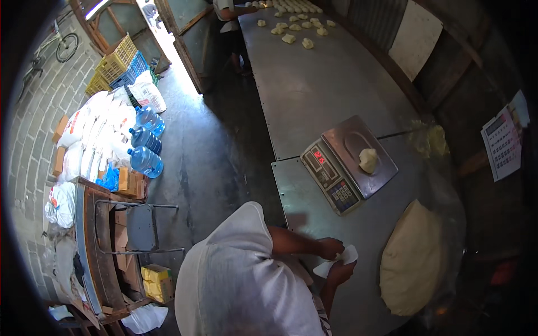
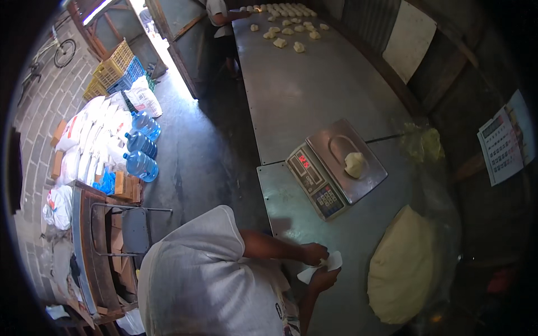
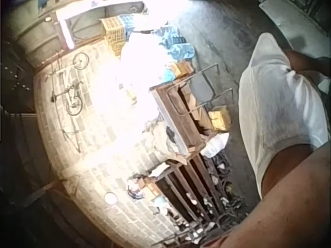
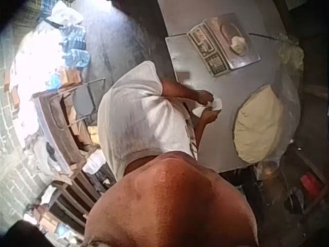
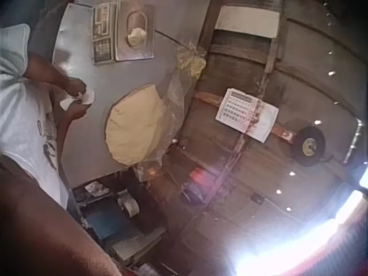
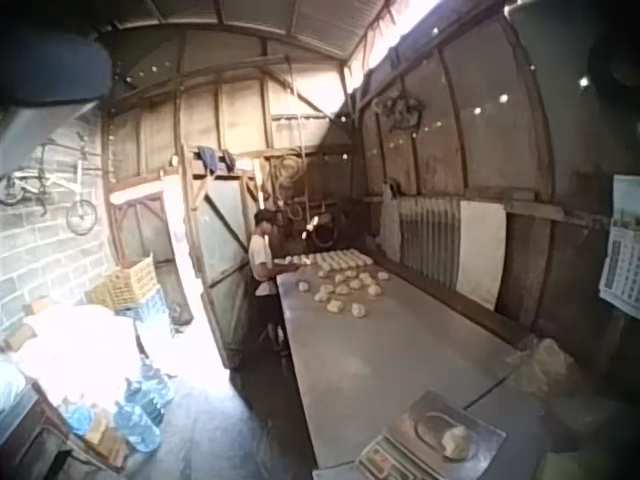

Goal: The person uses a scraper to cut pieces of dough from a large roll, places each piece on a digital scale to weigh it, and then sets the weighed pieces onto a metal table.

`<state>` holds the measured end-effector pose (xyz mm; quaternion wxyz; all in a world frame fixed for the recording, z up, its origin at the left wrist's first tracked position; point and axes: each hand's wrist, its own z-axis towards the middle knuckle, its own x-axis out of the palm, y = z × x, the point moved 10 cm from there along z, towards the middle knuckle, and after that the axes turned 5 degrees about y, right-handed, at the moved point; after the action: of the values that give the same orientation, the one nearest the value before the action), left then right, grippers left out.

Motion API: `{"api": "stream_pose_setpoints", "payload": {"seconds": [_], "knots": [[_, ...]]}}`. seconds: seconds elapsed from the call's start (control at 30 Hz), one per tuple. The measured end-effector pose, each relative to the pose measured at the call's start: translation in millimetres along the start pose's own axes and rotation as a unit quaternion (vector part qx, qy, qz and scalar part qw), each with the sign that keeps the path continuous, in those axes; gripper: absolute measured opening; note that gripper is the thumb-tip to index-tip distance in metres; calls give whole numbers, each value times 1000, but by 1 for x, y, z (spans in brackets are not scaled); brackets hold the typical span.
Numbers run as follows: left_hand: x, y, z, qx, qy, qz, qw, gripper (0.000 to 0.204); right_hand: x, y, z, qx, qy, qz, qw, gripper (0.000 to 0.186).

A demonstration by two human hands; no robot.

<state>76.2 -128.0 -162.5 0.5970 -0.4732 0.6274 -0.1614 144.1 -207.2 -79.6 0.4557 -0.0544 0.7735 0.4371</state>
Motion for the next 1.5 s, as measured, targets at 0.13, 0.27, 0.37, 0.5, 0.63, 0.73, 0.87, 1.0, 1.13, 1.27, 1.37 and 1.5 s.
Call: {"api": "stream_pose_setpoints", "payload": {"seconds": [0.13, 0.27, 0.37, 0.5, 0.63, 0.73, 0.87, 1.0, 1.13, 1.27, 1.37, 1.5], "knots": [[-14, 17, -21, -92, -46, -27, 994, 39, 11, -11, 40, 13, 11, 75, 997, 49], [-65, 31, -37, -165, -77, -105, 978, 41, 13, -58, 27, -10, 7, 315, 949, 52], [-143, 26, -39, -62, -251, -179, 949, 40, -1, -99, -3, 8, 12, 377, 926, 51], [-301, -28, -44, 19, -462, -155, 873, 42, -51, -103, -50, 99, -16, 366, 925, 51], [-357, 1, -22, -45, -470, 66, 879, 54, -68, -128, -44, 60, -12, 398, 915, 52], [-315, 36, -10, -220, -393, 232, 862, 55, -82, -146, -33, 43, -31, 394, 918, 56], [-293, 35, -32, -184, -434, 187, 862, 53, -82, -179, -4, 8, -28, 433, 901, 59], [-250, -39, -25, -110, -378, 16, 919, 50, -106, -141, -4, -2, -31, 435, 900, 59], [-74, -64, 27, 132, -97, 33, 986, 49, -109, -66, 0, -52, 35, 429, 901, 59], [53, -64, 30, 139, 149, 254, 946, 50, -117, -39, 5, -77, 57, 439, 894, 59], [41, -61, 16, 101, 43, 267, 957, 40, -117, -47, -1, -69, 62, 445, 891, 60], [16, -63, 9, -39, 126, 185, 974, 31, -127, -105, -20, -24, 16, 456, 889, 60]]}}
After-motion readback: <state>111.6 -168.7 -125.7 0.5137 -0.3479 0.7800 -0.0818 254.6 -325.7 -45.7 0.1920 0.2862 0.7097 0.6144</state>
